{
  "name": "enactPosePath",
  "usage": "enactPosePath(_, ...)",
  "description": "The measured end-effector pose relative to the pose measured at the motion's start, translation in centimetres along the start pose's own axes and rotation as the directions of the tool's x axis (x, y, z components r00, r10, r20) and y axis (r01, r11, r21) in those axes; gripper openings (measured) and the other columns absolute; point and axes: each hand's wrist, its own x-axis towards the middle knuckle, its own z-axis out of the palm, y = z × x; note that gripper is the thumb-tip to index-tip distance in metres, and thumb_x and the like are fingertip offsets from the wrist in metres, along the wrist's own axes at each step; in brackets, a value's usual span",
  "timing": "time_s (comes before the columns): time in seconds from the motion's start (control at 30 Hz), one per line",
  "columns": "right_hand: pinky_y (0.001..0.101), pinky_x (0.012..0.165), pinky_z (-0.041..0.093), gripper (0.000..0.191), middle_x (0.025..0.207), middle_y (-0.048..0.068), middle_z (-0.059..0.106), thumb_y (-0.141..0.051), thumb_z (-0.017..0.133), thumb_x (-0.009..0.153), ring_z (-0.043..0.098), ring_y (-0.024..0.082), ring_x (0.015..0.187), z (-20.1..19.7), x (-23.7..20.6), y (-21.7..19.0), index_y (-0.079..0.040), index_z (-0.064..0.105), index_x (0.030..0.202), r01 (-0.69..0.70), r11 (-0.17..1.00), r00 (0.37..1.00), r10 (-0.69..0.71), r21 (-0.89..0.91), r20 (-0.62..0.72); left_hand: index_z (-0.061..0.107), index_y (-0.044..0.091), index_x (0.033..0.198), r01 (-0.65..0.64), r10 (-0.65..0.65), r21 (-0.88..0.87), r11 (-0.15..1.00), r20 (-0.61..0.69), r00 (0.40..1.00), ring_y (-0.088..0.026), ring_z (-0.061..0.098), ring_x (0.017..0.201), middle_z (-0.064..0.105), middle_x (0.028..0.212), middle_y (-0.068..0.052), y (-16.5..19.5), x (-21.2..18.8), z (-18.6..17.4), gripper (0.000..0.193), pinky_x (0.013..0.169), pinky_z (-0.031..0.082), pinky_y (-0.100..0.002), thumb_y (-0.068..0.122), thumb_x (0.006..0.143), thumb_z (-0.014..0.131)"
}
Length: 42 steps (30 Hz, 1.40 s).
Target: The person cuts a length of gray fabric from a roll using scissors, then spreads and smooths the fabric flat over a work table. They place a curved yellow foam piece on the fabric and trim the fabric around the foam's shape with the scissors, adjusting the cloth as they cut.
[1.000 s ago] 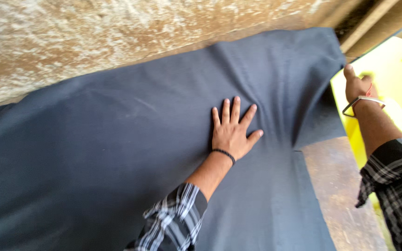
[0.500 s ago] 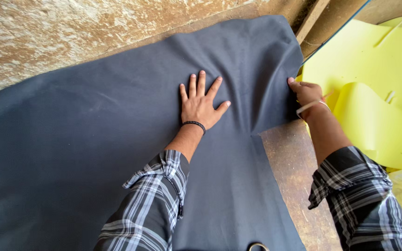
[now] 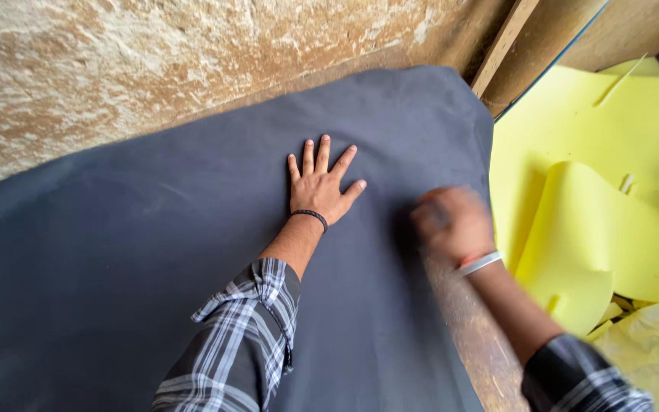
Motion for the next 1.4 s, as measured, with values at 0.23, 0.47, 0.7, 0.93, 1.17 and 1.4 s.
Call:
enactPosePath(0.23,0.0643,0.117,0.015,0.072,0.164,0.012,0.028,-0.067,0.048,0.093,0.023,0.034,0.151,7.1,7.1,-5.1,-0.031,0.041,0.154,0.209,0.94,0.916,-0.092,-0.269,0.389,0.032,0.045,0.157,-0.055,0.055,0.003,0.999,-0.082,0.995,-0.034,0.016,0.155,0.019,0.169,-0.007,-3.2,7.4,0.5,0.058,0.121,0.009,-0.063,0.05,0.101,0.045)
enactPosePath(0.47,0.065,0.118,0.009,0.074,0.17,0.006,0.012,-0.071,0.04,0.094,0.008,0.029,0.156,8.3,21.7,-1.8,-0.037,0.028,0.159,-0.104,0.92,0.917,0.235,-0.377,0.322,0.032,0.041,0.157,-0.068,0.068,-0.001,0.998,-0.067,0.995,-0.03,0.014,0.156,0.016,0.17,-0.008,-5.2,11.6,0.0,0.059,0.124,0.009,-0.057,0.052,0.101,0.045)
enactPosePath(0.7,0.0638,0.12,0.013,0.074,0.172,0.003,0.01,-0.07,0.041,0.094,0.006,0.026,0.158,10.3,24.4,-0.5,-0.041,0.027,0.16,-0.214,0.916,0.904,0.317,-0.338,0.288,0.04,0.028,0.156,-0.199,0.185,-0.12,0.973,-0.119,0.975,-0.032,0.02,0.154,0.023,0.168,-0.013,-7.5,7.3,-0.6,0.061,0.124,0.013,-0.052,0.049,0.1,0.052)
enactPosePath(0.93,0.074,0.116,0.011,0.07,0.172,0.012,0.012,-0.066,0.033,0.1,0.01,0.04,0.157,12.6,21.8,-3.1,-0.036,0.026,0.163,-0.08,0.927,0.945,0.188,-0.366,0.269,0.041,0.021,0.153,0.215,-0.218,-0.039,0.976,-0.151,0.964,-0.032,0.027,0.151,0.033,0.162,-0.013,-17.6,-20.7,-0.9,0.065,0.121,0.018,-0.053,0.049,0.096,0.052)
enactPosePath(1.17,0.0675,0.117,0.004,0.084,0.169,0.014,0.008,-0.074,0.043,0.091,0.004,0.039,0.154,14.6,3.6,-13.8,-0.03,0.025,0.161,0.144,0.95,0.861,0.018,-0.278,0.508,0.034,0.021,0.158,0.687,-0.67,0.056,0.724,-0.177,0.721,-0.036,0.024,0.151,0.025,0.165,-0.017,-22.4,-42.2,2.0,0.074,0.119,0.018,-0.056,0.056,0.095,0.047)
enactPosePath(1.4,0.0585,0.119,0.015,0.083,0.166,0.016,0.022,-0.053,0.069,0.081,0.019,0.035,0.153,8.4,-11.2,-19.6,-0.027,0.039,0.154,0.2,0.969,0.78,-0.069,-0.143,0.622,0.034,0.021,0.161,0.687,-0.685,-0.035,0.725,-0.136,0.716,-0.037,0.018,0.155,0.02,0.169,-0.018,-22.7,-43.0,5.1,0.074,0.122,0.013,-0.059,0.054,0.097,0.049)
